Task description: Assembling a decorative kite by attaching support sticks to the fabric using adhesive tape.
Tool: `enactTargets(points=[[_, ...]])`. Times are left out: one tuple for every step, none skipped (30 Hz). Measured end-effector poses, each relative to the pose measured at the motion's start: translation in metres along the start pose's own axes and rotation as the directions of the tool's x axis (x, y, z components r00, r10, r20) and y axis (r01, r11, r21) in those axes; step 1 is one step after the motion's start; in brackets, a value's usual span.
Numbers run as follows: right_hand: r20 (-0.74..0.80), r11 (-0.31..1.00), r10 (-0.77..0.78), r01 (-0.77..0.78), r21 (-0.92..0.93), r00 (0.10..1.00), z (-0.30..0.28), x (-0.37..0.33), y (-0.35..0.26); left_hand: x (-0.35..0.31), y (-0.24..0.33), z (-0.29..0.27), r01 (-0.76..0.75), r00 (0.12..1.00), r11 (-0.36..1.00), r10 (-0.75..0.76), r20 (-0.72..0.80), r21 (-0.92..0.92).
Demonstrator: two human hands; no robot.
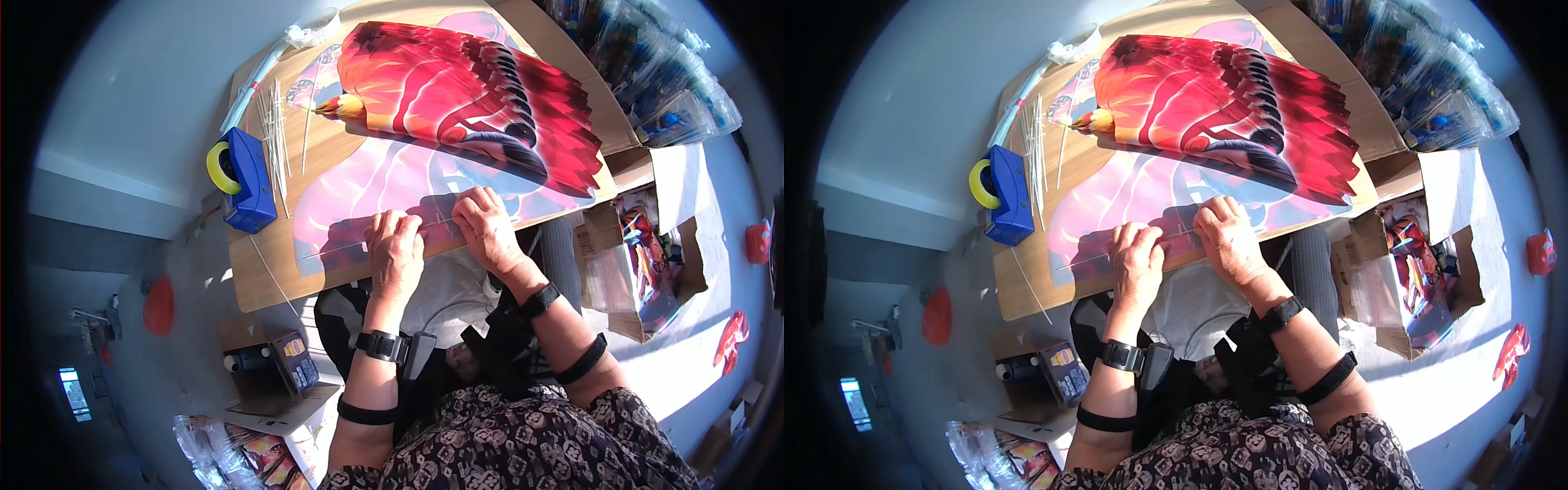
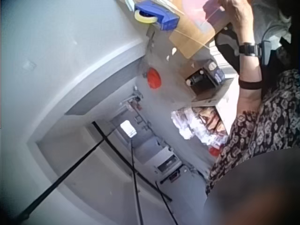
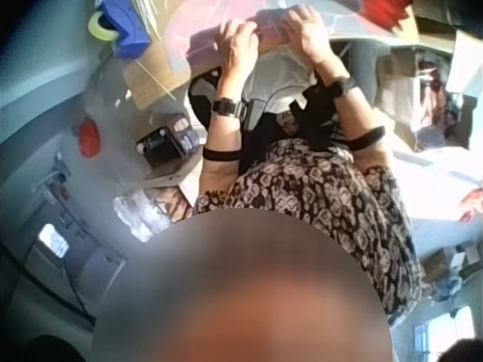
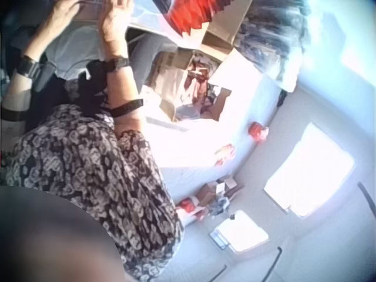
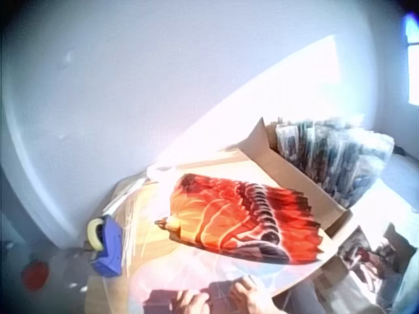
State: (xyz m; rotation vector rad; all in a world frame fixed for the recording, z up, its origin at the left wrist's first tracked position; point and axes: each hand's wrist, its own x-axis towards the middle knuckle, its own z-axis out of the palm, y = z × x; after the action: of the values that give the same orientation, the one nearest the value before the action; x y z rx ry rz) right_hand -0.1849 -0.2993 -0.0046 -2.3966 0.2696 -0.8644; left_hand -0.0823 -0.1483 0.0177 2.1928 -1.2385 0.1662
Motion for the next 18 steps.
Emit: enactTargets(points=[[0.011, 1.000, 0.006, -0.006, 0.002, 1.000, 0.001, -0.001, 0.000, 0.002, 0.000, 0.003, 0.004, 1.000, 1.000, -0.005, -0.017, -0.024], [0.005, 1.000, 0.012, -0.012, -0.004, 1.000, 0.001, -0.001, 0.001, 0.004, 0.000, 0.006, -0.004, 1.000, 1.000, 0.003, -0.013, -0.028], [0.004, 1.000, 0.005, -0.005, -0.004, 1.000, 0.002, -0.001, 0.001, 0.004, -0.001, 0.008, 0.016, 1.000, 1.000, -0.016, -0.002, -0.018], [0.004, 1.000, -0.002, 0.002, -0.006, 1.000, 0.001, -0.001, 0.002, 0.006, 0.000, 0.010, 0.036, 0.999, 0.999, -0.035, 0.009, -0.010], [0.005, 1.000, 0.005, -0.005, -0.013, 1.000, 0.001, -0.002, 0.002, 0.007, 0.001, 0.012, 0.019, 1.000, 1.000, -0.019, -0.013, -0.014], [0.001, 1.000, 0.010, -0.010, -0.017, 1.000, 0.000, -0.002, 0.003, 0.008, 0.001, 0.014, 0.013, 1.000, 1.000, -0.013, -0.008, -0.018], [0.005, 1.000, 0.008, -0.008, -0.021, 1.000, 0.000, -0.002, 0.003, 0.008, 0.001, 0.013, 0.011, 1.000, 1.000, -0.011, -0.012, -0.016], [0.009, 1.000, 0.005, -0.005, -0.024, 1.000, 0.001, -0.002, 0.002, 0.008, 0.001, 0.013, 0.010, 1.000, 1.000, -0.010, -0.016, -0.014], [0.008, 1.000, 0.007, -0.007, -0.022, 1.000, 0.001, -0.002, 0.002, 0.008, 0.000, 0.013, 0.008, 1.000, 1.000, -0.008, -0.014, -0.012], [-0.001, 1.000, 0.008, -0.008, -0.026, 1.000, 0.001, -0.002, 0.001, 0.009, 0.000, 0.013, 0.000, 1.000, 1.000, -0.001, -0.019, -0.014], [-0.010, 0.999, 0.009, -0.009, -0.030, 1.000, 0.001, -0.002, 0.000, 0.009, -0.001, 0.014, -0.007, 1.000, 1.000, 0.007, -0.025, -0.016], [-0.010, 1.000, 0.010, -0.011, -0.029, 1.000, 0.001, -0.002, 0.000, 0.009, -0.001, 0.014, -0.008, 1.000, 1.000, 0.007, -0.023, -0.015], [-0.004, 0.999, 0.011, -0.012, -0.033, 1.000, 0.001, -0.002, 0.001, 0.009, -0.001, 0.014, -0.007, 1.000, 1.000, 0.007, -0.018, -0.010], [0.003, 0.999, 0.013, -0.013, -0.036, 1.000, 0.001, -0.003, 0.001, 0.010, -0.001, 0.014, -0.007, 1.000, 1.000, 0.007, -0.012, -0.005], [0.001, 0.999, 0.014, -0.014, -0.038, 1.000, 0.001, -0.003, 0.001, 0.010, 0.000, 0.014, -0.009, 1.000, 1.000, 0.009, -0.011, -0.006], [0.000, 0.999, 0.008, -0.008, -0.038, 1.000, 0.001, -0.003, 0.001, 0.010, 0.000, 0.013, -0.007, 1.000, 1.000, 0.007, -0.010, -0.008], [-0.002, 0.999, 0.002, -0.002, -0.038, 1.000, 0.001, -0.003, 0.001, 0.010, 0.000, 0.013, -0.005, 1.000, 1.000, 0.005, -0.009, -0.011], [-0.002, 0.999, 0.003, -0.003, -0.039, 1.000, 0.000, -0.003, 0.001, 0.010, 0.001, 0.013, -0.005, 1.000, 1.000, 0.005, -0.008, -0.012]])
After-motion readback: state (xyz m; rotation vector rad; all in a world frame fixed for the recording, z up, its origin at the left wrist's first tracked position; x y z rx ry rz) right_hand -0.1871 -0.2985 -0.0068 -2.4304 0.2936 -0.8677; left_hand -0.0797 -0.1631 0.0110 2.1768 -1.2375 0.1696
